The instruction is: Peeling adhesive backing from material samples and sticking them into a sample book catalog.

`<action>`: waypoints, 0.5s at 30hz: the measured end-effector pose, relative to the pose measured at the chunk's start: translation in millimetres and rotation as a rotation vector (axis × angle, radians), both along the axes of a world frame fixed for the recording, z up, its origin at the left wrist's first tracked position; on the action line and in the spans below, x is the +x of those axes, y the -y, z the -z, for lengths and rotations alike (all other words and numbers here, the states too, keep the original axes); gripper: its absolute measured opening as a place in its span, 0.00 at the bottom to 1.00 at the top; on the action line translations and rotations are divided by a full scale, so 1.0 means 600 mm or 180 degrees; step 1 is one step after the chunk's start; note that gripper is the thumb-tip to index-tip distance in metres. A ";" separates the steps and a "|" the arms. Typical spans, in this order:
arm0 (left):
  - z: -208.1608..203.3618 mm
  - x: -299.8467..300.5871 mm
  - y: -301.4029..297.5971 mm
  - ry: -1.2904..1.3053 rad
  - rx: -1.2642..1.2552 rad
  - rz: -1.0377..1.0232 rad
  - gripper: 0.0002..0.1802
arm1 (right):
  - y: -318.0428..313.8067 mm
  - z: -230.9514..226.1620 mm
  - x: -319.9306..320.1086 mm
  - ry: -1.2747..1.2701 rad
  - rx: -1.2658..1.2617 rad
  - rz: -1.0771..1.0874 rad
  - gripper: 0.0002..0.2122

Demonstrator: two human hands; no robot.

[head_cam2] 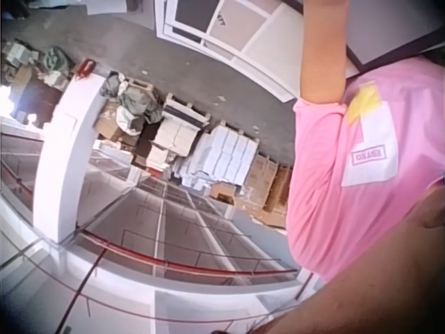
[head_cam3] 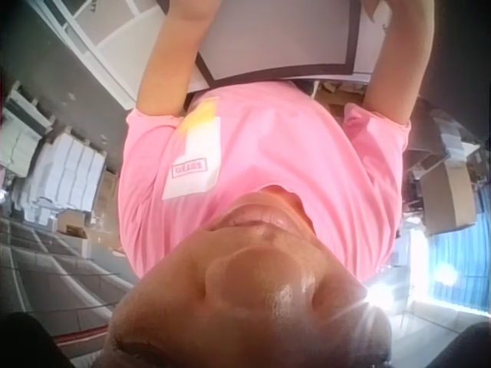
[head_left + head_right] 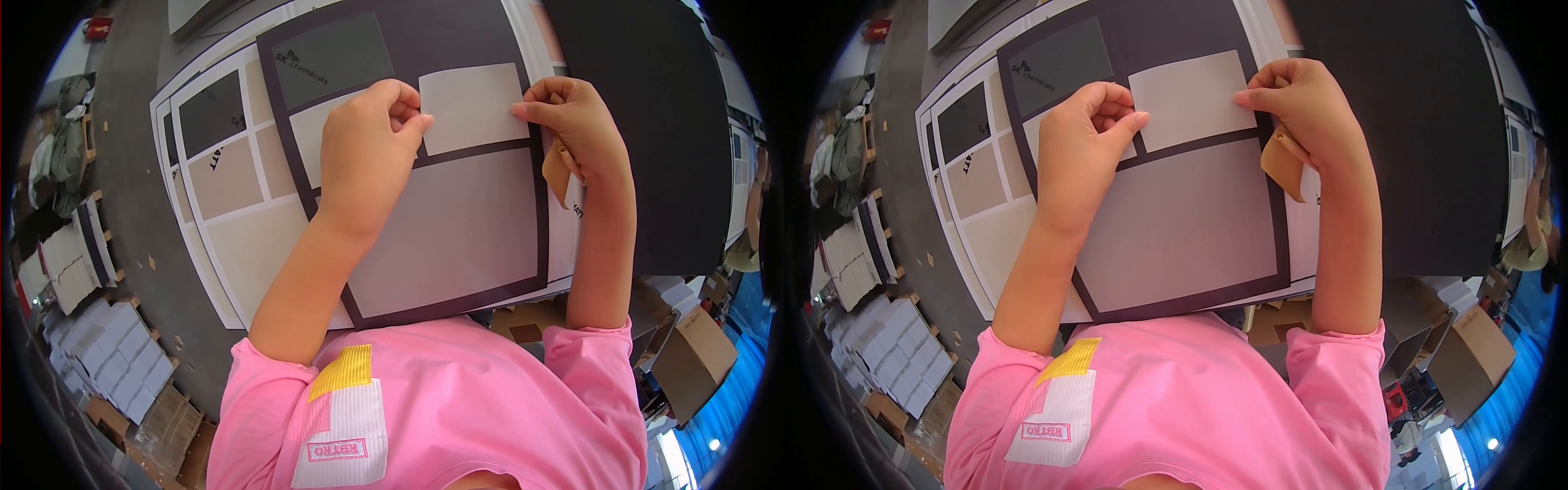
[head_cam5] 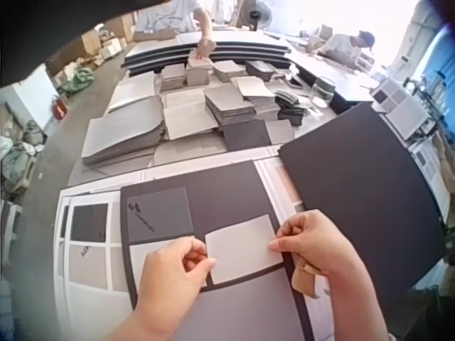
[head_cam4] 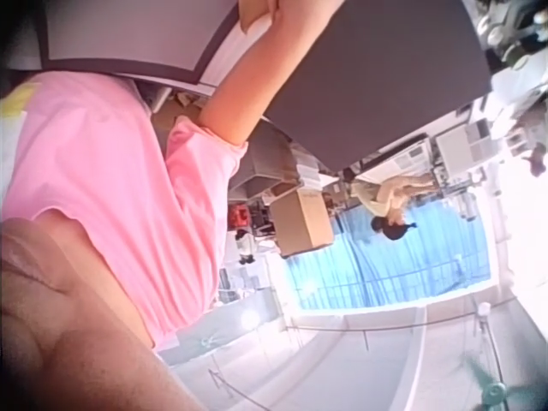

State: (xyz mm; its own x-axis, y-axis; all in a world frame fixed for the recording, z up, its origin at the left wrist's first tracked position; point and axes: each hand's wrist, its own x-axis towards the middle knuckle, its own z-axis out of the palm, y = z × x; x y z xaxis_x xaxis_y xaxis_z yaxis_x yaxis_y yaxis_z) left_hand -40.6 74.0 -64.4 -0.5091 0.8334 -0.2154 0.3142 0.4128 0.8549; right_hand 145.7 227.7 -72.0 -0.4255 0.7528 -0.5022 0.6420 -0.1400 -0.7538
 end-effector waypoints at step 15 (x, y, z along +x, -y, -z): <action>-0.001 0.005 0.001 -0.0018 0.0105 0.0023 0.06 | 0.014 -0.024 -0.012 0.0189 0.0078 0.0074 0.08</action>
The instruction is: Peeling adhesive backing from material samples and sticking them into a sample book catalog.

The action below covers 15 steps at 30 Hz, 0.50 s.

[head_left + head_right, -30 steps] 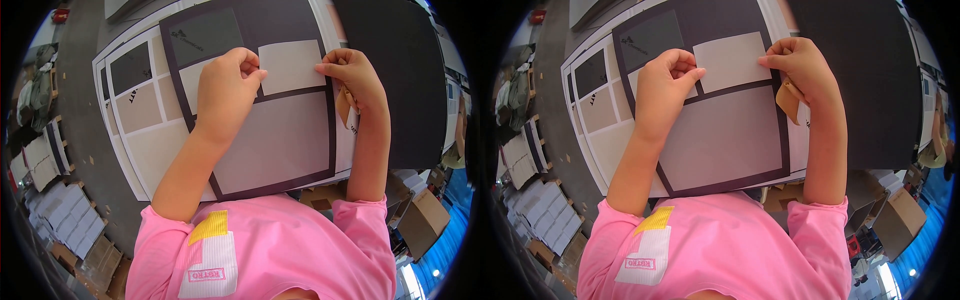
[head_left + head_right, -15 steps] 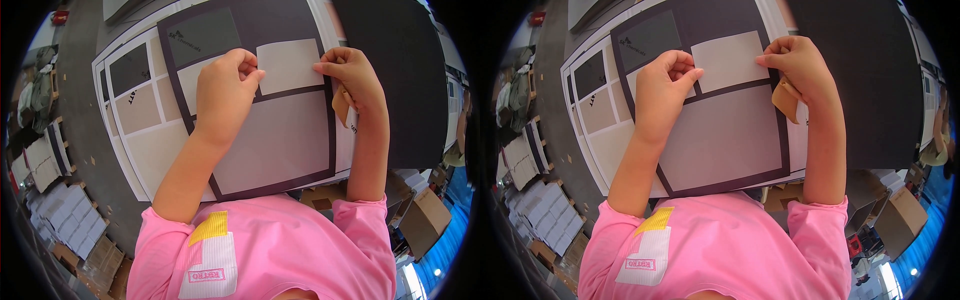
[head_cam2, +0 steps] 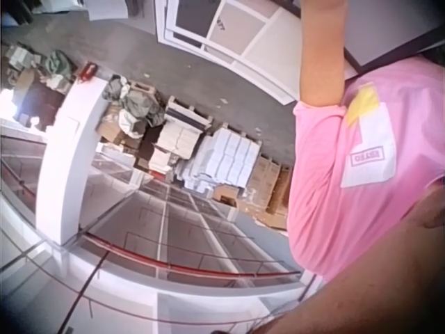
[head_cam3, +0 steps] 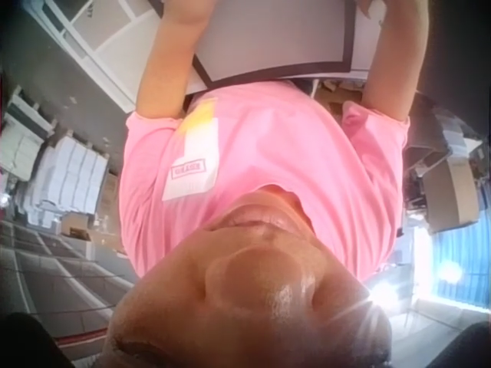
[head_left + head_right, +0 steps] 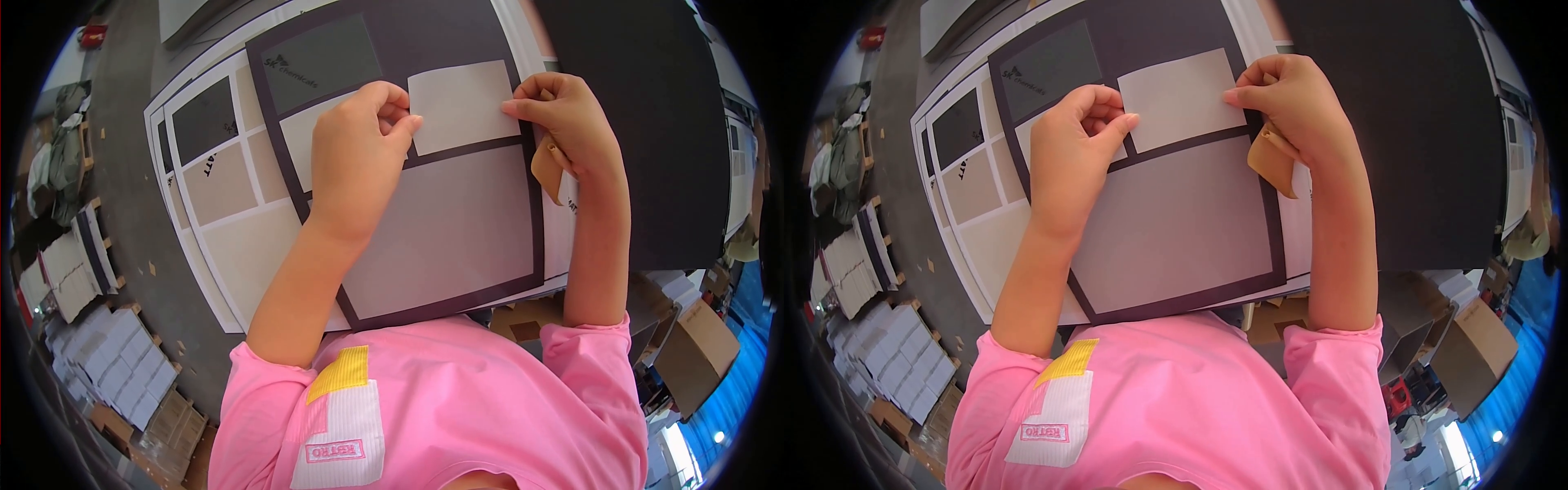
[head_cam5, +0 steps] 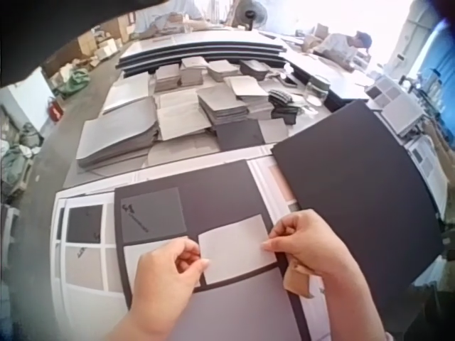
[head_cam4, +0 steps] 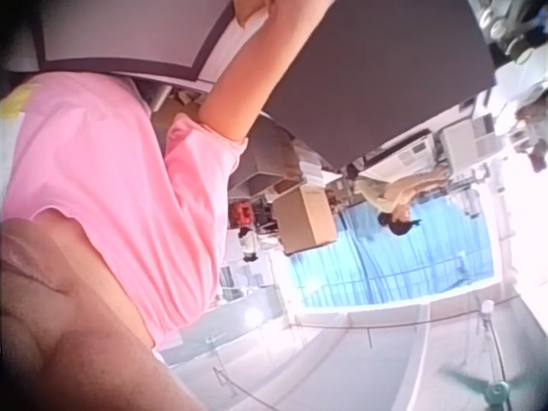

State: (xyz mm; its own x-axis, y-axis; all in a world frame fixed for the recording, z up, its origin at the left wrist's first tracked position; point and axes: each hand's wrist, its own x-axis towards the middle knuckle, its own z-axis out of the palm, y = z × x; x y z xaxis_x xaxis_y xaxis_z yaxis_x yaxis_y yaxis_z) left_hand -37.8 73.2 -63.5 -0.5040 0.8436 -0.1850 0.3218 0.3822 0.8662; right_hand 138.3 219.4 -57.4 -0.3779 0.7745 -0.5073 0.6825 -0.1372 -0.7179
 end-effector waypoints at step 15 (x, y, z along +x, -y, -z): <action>0.002 0.002 -0.001 -0.0200 -0.0097 -0.0017 0.07 | 0.009 -0.018 -0.006 0.0045 -0.0143 0.0133 0.07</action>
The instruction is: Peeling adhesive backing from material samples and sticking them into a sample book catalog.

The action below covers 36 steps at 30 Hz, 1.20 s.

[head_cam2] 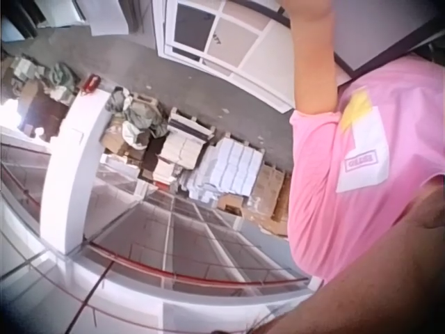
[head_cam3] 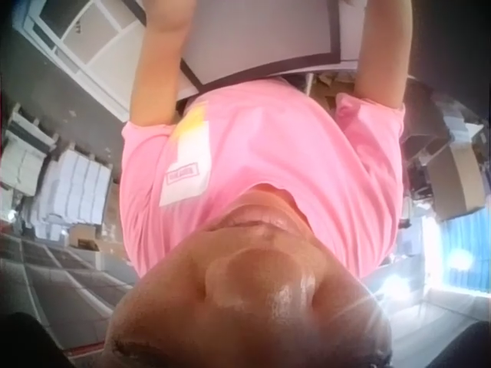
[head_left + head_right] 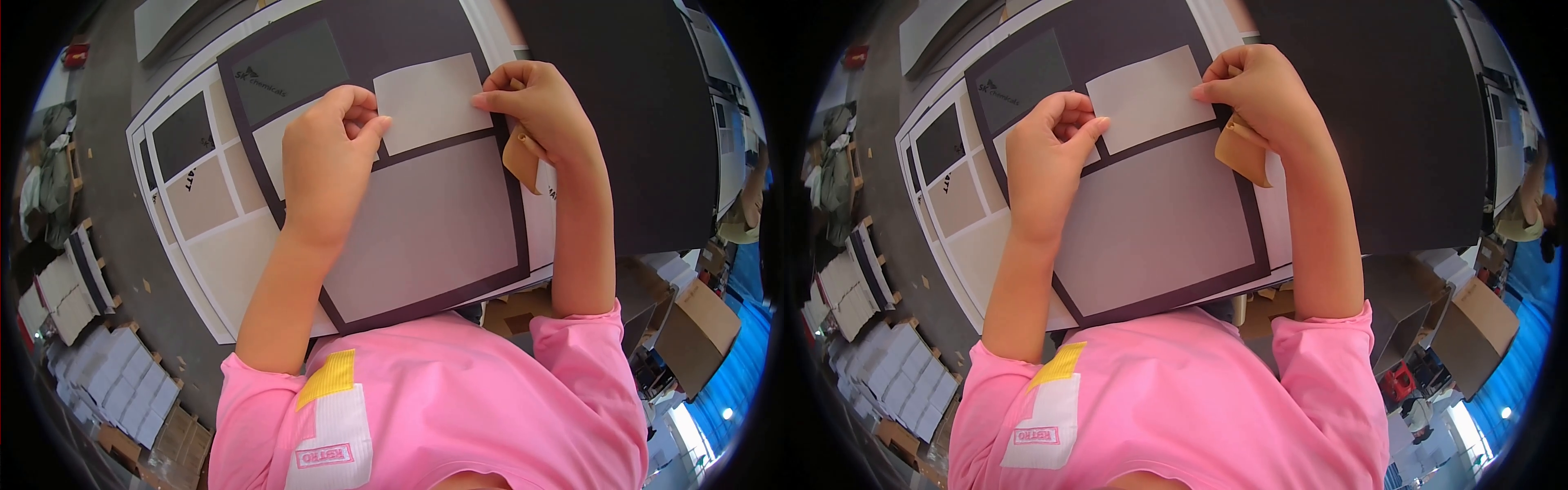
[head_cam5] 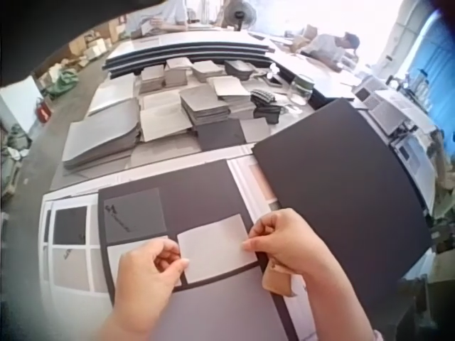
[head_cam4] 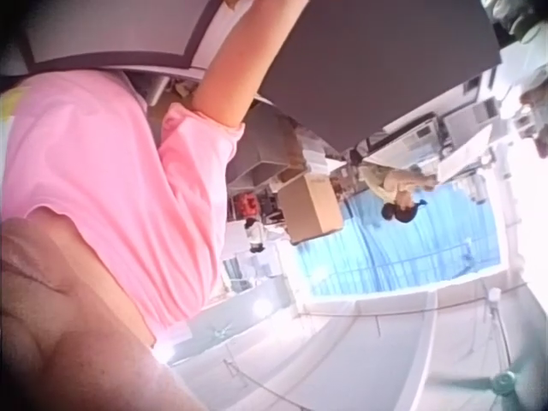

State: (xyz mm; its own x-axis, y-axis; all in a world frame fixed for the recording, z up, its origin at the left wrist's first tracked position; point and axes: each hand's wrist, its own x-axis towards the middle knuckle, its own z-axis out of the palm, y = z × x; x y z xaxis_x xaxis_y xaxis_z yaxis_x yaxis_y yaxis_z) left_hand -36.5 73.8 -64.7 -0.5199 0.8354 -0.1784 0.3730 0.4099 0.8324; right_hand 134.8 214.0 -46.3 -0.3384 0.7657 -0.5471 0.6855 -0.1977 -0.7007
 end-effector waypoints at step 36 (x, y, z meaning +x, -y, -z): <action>0.074 0.099 -0.044 -0.2470 0.0289 0.1738 0.47 | 0.192 -0.112 0.261 -0.0038 0.0104 -0.0255 0.11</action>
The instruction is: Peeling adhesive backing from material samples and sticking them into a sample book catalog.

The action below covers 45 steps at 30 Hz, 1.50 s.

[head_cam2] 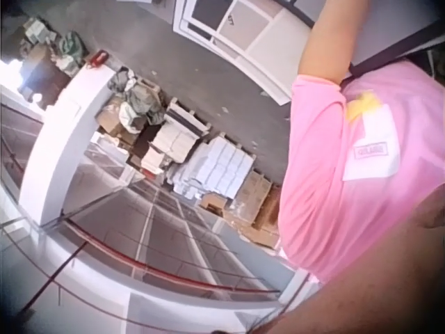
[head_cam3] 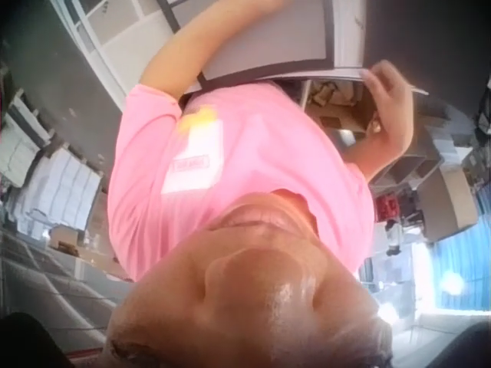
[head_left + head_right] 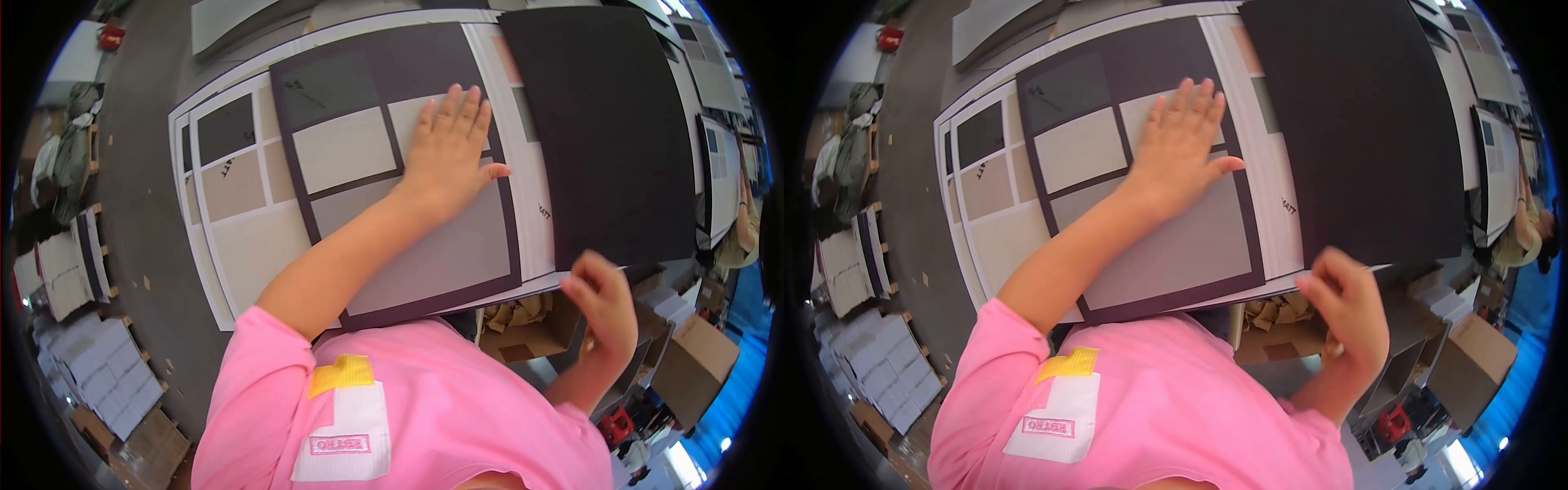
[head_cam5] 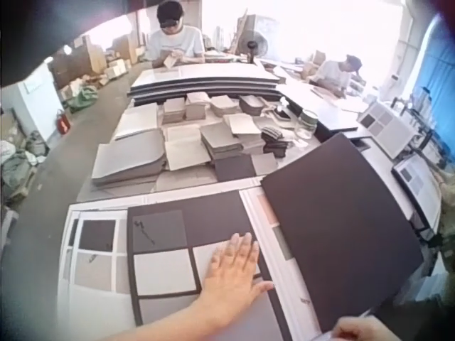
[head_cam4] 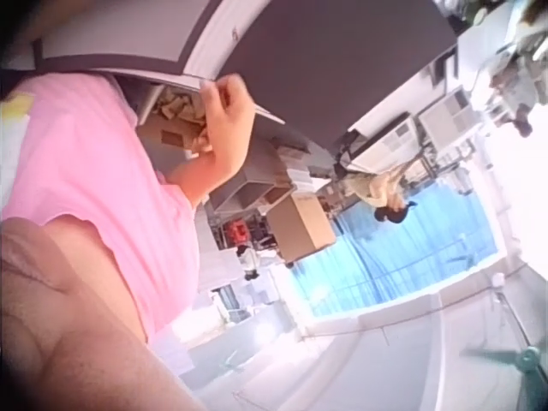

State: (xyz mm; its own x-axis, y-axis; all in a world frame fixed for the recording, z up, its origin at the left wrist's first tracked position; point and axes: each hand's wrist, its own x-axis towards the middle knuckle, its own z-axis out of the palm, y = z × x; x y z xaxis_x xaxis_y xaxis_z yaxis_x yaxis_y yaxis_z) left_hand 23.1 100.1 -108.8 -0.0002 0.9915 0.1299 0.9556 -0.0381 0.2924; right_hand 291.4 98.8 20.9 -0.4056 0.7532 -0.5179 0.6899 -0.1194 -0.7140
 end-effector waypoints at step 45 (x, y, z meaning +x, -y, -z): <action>-0.009 -0.021 -0.001 0.0395 0.0017 -0.0067 0.47 | -0.765 0.056 -0.350 0.0460 0.4125 0.2067 0.09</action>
